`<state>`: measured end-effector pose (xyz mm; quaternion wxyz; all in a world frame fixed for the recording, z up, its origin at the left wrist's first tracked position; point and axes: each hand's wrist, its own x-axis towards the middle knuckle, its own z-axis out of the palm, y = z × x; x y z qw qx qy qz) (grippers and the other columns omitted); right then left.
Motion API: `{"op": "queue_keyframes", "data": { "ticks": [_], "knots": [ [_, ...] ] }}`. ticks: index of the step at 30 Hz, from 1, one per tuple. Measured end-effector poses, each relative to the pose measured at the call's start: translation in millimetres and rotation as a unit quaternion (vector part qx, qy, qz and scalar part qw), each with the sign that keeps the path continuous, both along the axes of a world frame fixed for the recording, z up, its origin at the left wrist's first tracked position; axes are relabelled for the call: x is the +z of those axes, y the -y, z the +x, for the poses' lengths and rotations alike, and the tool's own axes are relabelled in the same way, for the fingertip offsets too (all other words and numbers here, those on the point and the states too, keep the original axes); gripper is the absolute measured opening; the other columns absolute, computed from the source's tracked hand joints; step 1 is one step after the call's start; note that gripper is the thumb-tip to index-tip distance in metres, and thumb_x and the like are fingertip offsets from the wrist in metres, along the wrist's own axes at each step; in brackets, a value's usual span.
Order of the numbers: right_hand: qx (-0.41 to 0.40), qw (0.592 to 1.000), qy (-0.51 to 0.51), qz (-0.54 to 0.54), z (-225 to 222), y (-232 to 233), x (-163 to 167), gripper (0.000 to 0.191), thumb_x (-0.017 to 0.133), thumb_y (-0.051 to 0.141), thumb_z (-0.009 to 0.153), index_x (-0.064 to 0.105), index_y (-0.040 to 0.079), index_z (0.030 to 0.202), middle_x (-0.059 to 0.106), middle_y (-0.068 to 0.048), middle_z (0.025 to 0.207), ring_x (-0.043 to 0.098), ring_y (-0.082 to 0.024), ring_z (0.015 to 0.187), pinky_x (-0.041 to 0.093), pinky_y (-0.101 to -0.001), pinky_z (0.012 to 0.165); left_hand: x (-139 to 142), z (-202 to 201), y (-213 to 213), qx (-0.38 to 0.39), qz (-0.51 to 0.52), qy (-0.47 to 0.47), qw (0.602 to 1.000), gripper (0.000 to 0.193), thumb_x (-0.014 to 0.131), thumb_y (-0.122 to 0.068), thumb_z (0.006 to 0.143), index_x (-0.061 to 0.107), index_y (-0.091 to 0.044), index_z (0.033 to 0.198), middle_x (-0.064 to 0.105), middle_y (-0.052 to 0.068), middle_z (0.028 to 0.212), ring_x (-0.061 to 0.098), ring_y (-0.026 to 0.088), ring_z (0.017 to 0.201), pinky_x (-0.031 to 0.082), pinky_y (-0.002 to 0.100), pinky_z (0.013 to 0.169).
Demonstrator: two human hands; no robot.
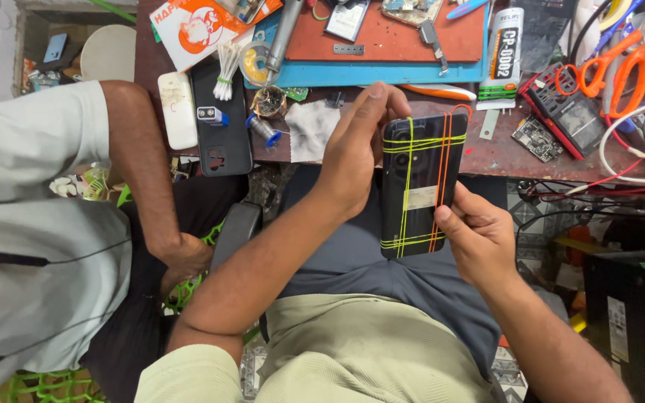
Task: The person secures a smartphone with rubber bands, then retrieves a USB cable from a box and disassembles its connector housing to expose the internal circuit board. The person handles the cable and circuit board with both hands, placing components on the workbench.
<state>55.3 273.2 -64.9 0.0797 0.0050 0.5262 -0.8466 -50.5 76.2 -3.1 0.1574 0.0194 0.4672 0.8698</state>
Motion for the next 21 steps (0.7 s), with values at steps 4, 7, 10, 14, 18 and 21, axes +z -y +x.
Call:
{"op": "queue_keyframes", "data": {
  "ticks": [4,7,10,14,18,21],
  "knots": [
    [0.017,0.999,-0.008,0.027,0,0,-2,0.051,0.061,-0.002,0.103,0.048,-0.013,0.151,0.067,-0.015,0.136,0.063,-0.016,0.119,0.049,-0.0288,0.105,-8,-10,4,0.011,-0.027,-0.051,0.998,0.044,0.043,-0.047,0.113,0.054,-0.008,0.095,0.047,-0.002,0.085,0.042,0.009,0.078,0.035,0.026,0.074],
    [0.033,0.997,-0.021,0.065,0,-2,-3,0.051,0.061,-0.002,0.101,0.048,-0.013,0.148,0.066,-0.015,0.136,0.063,-0.015,0.121,0.048,-0.0281,0.106,-10,-19,6,-0.009,-0.059,-0.095,0.994,0.051,0.041,-0.051,0.112,0.053,-0.008,0.088,0.046,-0.001,0.084,0.041,0.011,0.081,0.036,0.027,0.079],
    [0.04,0.995,-0.025,0.088,0,-5,-4,0.051,0.062,-0.001,0.102,0.049,-0.013,0.15,0.068,-0.015,0.132,0.064,-0.014,0.115,0.05,-0.0269,0.102,-11,-22,6,-0.035,-0.075,-0.116,0.99,0.056,0.037,-0.055,0.112,0.049,-0.008,0.084,0.043,0.0,0.082,0.039,0.013,0.08,0.036,0.028,0.079],
    [0.042,0.992,-0.029,0.115,-1,-7,-5,0.051,0.062,0.0,0.101,0.049,-0.013,0.149,0.068,-0.015,0.131,0.065,-0.014,0.114,0.051,-0.0272,0.102,-13,-22,5,-0.032,-0.113,-0.13,0.985,0.061,0.032,-0.059,0.111,0.044,-0.007,0.082,0.041,0.0,0.081,0.038,0.014,0.08,0.037,0.028,0.079],
    [0.043,0.993,-0.019,0.104,-2,-6,-7,0.052,0.063,0.0,0.101,0.049,-0.013,0.149,0.068,-0.015,0.132,0.065,-0.014,0.115,0.051,-0.0276,0.102,-14,-24,3,-0.029,-0.129,-0.138,0.982,0.063,0.031,-0.062,0.111,0.042,-0.008,0.08,0.04,0.0,0.08,0.038,0.014,0.079,0.037,0.028,0.078],
    [0.046,0.994,-0.018,0.095,-4,-8,-9,0.052,0.063,0.0,0.1,0.049,-0.013,0.149,0.068,-0.015,0.133,0.064,-0.015,0.116,0.05,-0.0277,0.103,-12,-25,3,-0.035,-0.122,-0.134,0.983,0.064,0.03,-0.062,0.111,0.043,-0.008,0.08,0.04,0.0,0.08,0.039,0.014,0.08,0.037,0.028,0.079]
  ]
}}
